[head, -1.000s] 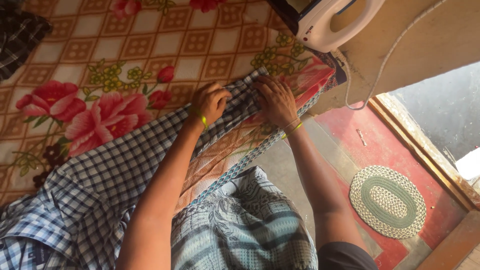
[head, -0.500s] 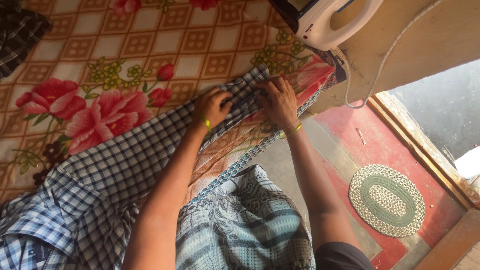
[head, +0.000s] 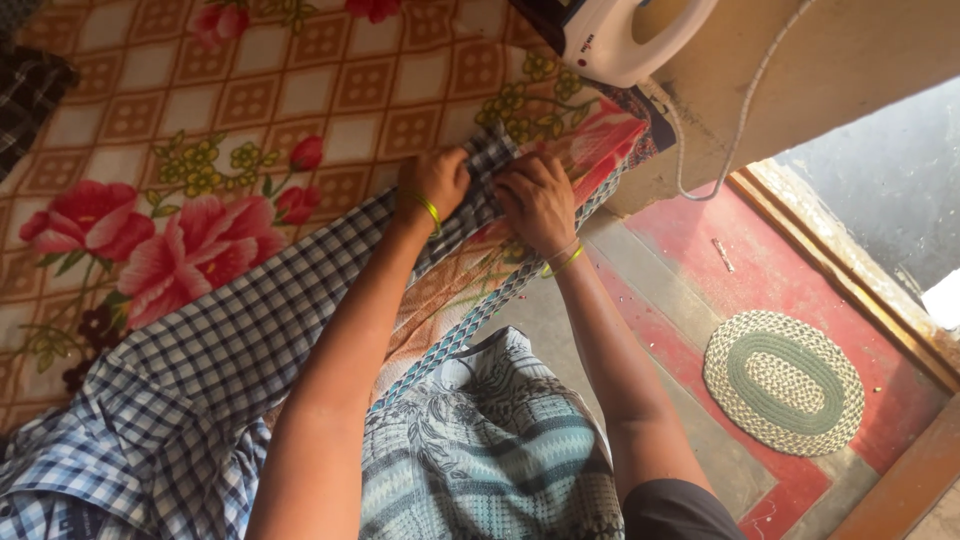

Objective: The person irons a blue and white checkered shirt on a floral-patterned table. They use a white electric iron to smooth the fabric, repeatedly adjusting the shirt's position and sleeves with their hands to ensure even coverage.

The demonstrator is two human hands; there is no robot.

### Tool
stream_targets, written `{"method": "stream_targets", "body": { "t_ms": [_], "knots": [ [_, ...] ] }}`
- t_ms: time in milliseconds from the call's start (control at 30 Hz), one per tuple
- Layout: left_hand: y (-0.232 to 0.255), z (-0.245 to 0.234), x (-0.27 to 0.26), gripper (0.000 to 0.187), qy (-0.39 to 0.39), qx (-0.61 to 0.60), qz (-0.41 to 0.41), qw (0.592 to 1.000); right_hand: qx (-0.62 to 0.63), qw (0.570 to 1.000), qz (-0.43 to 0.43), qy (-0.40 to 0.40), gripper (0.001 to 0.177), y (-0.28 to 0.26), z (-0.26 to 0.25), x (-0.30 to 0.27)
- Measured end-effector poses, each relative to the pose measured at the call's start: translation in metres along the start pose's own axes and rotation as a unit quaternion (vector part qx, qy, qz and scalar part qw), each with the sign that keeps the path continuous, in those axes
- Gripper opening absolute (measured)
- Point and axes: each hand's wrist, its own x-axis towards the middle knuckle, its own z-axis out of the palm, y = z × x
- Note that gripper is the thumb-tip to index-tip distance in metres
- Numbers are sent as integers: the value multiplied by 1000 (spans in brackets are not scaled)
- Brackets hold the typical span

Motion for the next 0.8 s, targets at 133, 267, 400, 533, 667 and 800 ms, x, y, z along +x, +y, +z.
{"method": "stream_targets", "body": {
  "t_ms": [133,267,400,533,667,800],
  "knots": [
    [9,-13,1,13,69,-14,2,998,-19,1000,-10,-3,15,-3,-2,4],
    [19,-18,-7,7,68,20,63,995,-41,999,-10,4,16,-5,-3,4],
    [25,-5,-18,3,88,76,137,984,-64,998,8,17,17,-5,2,2],
    [22,6,-25,4,42,74,136,987,-60,995,78,-30,19,-1,8,-1],
    [17,2,-30,14,71,26,148,986,-85,993,66,-39,38,-2,7,-2],
    [-2,6,-35,20,53,-56,103,992,-137,986,12,-95,47,1,9,3]
  ]
}}
